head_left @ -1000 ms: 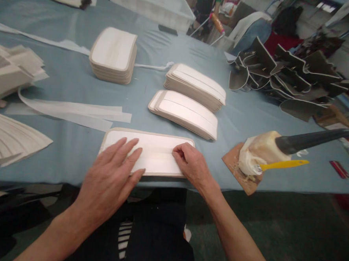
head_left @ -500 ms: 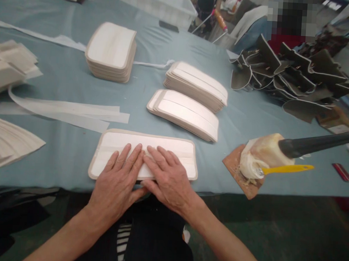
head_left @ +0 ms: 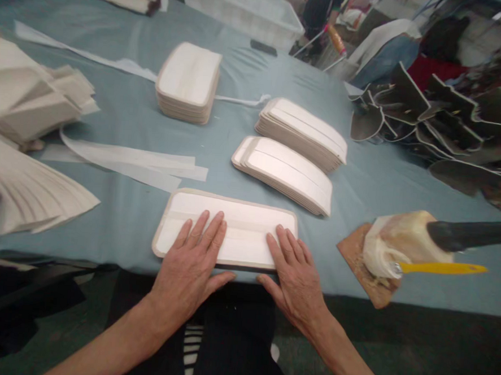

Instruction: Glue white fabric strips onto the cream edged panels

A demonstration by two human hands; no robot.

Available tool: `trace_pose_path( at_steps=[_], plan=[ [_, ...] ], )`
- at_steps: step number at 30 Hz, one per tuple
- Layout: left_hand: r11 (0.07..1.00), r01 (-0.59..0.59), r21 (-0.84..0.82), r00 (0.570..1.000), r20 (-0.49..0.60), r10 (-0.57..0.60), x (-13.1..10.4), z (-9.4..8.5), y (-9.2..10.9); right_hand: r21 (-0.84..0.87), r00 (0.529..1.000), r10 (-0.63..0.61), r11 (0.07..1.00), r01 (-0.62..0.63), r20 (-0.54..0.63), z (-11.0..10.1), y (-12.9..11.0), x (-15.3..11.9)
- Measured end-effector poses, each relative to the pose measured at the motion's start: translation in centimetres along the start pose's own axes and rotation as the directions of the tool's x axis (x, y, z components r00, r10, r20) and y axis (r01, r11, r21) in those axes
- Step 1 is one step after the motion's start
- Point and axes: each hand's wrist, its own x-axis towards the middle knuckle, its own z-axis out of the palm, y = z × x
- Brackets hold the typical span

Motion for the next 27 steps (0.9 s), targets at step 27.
trace_pose_path(
  at_steps=[27],
  plan=[
    [0.983,0.169,-0.075,0.974,-0.141,-0.178,-3.1,-0.6,-10.0,-0.059,0.997,-0.027,0.998,0.023,-0.071,0.4,-0.5,0.0]
  ],
)
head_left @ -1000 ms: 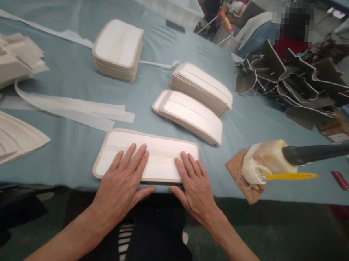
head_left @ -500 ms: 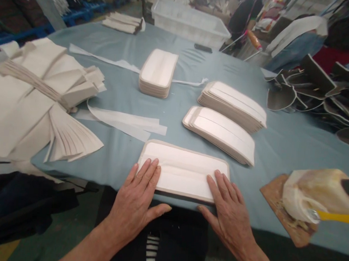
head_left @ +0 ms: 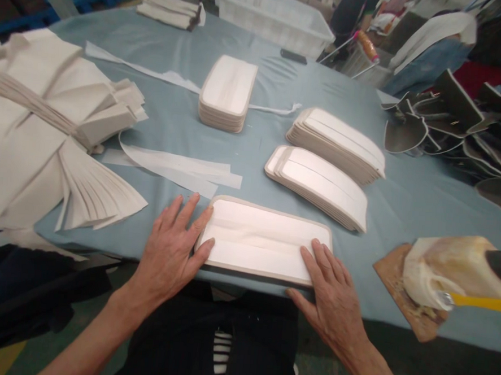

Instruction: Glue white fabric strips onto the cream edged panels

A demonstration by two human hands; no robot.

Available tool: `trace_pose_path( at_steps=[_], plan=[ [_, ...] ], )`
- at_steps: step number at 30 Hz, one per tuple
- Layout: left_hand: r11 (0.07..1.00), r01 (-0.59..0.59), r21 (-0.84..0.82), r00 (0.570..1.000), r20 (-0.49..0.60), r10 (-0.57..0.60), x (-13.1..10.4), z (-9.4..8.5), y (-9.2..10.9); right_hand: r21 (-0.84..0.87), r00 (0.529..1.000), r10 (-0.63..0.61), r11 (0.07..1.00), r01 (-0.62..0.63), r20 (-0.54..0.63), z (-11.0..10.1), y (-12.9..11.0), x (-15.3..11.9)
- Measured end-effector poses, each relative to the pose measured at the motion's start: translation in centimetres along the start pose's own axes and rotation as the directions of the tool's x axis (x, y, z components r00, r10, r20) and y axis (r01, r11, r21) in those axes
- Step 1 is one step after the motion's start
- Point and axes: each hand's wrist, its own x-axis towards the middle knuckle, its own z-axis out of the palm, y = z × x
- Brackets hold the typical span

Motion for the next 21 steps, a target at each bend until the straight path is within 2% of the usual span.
trace_pose_path(
  at_steps=[6,12,17,21],
  plan=[
    [0.996,-0.055,0.064,0.998,0.007,0.054,-0.2,-0.1,0.1,-0.006,1.0,0.004,1.0,-0.004,-0.019,-0.2,-0.3,0.3],
    [0.988,-0.096,0.121,0.988,-0.107,0.11,-0.7,-0.4,1.2,0.006,0.999,0.018,1.0,-0.018,-0.031,0.0,-0.4,0.3],
    [0.99,-0.073,0.121,0.97,-0.221,0.098,-1.4,0.0,1.8,0.043,0.997,0.06,0.997,-0.058,-0.044,0.4,-0.5,0.2],
    [0.992,-0.066,0.105,0.962,-0.259,0.091,-2.1,0.0,1.8,0.083,0.995,0.083,0.994,-0.077,-0.062,0.7,-0.6,0.2]
  ],
)
